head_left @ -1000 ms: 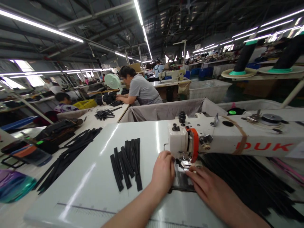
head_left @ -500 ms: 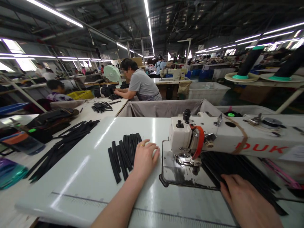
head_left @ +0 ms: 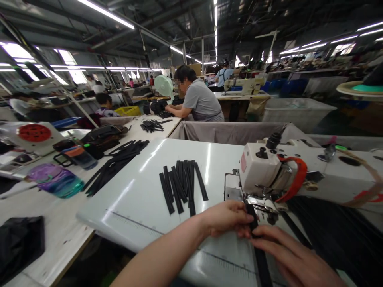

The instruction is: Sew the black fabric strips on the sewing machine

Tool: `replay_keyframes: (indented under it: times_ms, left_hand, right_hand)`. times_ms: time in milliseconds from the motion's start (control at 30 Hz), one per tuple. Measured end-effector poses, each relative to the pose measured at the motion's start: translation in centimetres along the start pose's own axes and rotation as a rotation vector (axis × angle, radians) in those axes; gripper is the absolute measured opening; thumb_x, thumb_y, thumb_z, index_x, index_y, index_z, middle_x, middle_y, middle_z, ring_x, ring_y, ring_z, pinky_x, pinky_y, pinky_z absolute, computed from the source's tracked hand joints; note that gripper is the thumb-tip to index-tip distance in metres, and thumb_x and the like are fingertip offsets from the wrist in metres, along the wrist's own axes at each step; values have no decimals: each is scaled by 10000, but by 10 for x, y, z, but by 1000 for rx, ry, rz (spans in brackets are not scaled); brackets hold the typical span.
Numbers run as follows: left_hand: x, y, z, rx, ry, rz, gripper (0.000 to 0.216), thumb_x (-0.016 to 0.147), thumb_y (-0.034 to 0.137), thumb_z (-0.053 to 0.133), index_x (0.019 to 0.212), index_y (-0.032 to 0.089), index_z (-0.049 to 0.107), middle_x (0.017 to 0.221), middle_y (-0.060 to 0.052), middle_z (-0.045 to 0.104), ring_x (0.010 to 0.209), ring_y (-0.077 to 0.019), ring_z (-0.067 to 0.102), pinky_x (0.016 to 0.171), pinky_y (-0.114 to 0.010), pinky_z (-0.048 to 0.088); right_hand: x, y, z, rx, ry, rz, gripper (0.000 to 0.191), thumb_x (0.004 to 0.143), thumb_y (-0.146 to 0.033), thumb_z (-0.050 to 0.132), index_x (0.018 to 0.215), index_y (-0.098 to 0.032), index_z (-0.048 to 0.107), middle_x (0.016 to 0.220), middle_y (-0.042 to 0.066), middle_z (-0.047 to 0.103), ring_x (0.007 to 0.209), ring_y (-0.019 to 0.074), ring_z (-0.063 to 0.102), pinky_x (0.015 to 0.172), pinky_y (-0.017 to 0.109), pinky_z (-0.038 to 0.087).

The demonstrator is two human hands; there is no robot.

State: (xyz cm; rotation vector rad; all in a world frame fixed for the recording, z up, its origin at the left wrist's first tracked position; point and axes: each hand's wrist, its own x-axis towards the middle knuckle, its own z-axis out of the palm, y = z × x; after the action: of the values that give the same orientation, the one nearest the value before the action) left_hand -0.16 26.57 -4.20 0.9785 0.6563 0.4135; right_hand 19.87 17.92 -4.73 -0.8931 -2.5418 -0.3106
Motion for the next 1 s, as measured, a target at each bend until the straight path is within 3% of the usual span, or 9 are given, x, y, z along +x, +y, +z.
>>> replay_keyframes:
  times_ms: [100,167,200,300,400,467,567,900,1000]
  left_hand:
    - [1,1,-6,5,95,-3,125,826,215,563,745,169,479,546,22,598,439,-70,508,485,-198,352]
    - [4,-6,-3,156,204,28,71,840,189,528,803,182,467,551,37,581,440,-87,504,485,-211,371]
    - [5,-11,1,287,293,78,47,841,177,522,864,182,481,579,36,587,473,-104,523,502,-225,395]
    - [6,-24,14,852,534,299,250,858,130,495,1101,182,506,825,-30,661,709,-180,613,637,-294,483]
    - [5,-26,21,1416,584,371,216,903,117,465,1092,153,564,1036,-110,651,913,-264,612,765,-384,509]
    - [5,-24,18,1595,592,350,134,917,191,519,1008,142,604,1058,-119,649,977,-295,594,819,-433,508]
    - [7,-23,9,1627,575,366,139,924,262,547,995,162,615,1094,-84,663,1015,-273,590,874,-438,495]
    - [9,-30,13,1704,530,391,265,932,103,438,1157,100,576,1181,-126,639,1021,-245,589,880,-359,482]
    - [12,-36,9,1698,504,380,300,928,81,412,1175,134,573,1219,-118,622,1066,-241,575,898,-355,479]
  right_hand:
    - [3,19,8,-19,-14,-87,488,894,-88,369,1311,-261,554,1236,29,663,1092,158,645,852,228,549]
    - [-3,23,21,-62,16,-124,506,890,-62,352,1337,-214,534,1236,58,663,1104,178,636,872,276,547]
    - [-5,23,27,-81,34,-123,513,880,-39,338,1326,-188,541,1221,73,669,1094,185,639,876,294,545]
    - [-9,19,40,-135,44,-111,506,846,9,331,1248,-154,592,1146,89,698,1035,182,658,867,296,538]
    - [-6,18,39,-177,61,-121,476,846,11,328,1188,-141,623,1115,87,712,1000,173,668,846,282,537]
    - [-2,17,35,-186,85,-109,459,855,7,326,1171,-131,630,1128,88,710,1008,169,666,845,282,537]
    - [2,14,32,-177,87,-82,437,868,-5,334,1162,-114,638,1148,90,705,1043,169,656,856,278,540]
    - [2,8,33,-182,62,-36,451,834,5,349,1149,-93,655,1173,111,695,1057,193,656,840,298,566]
    - [2,8,34,-161,56,-51,449,834,-5,350,1158,-98,648,1177,113,693,1068,187,652,845,291,564]
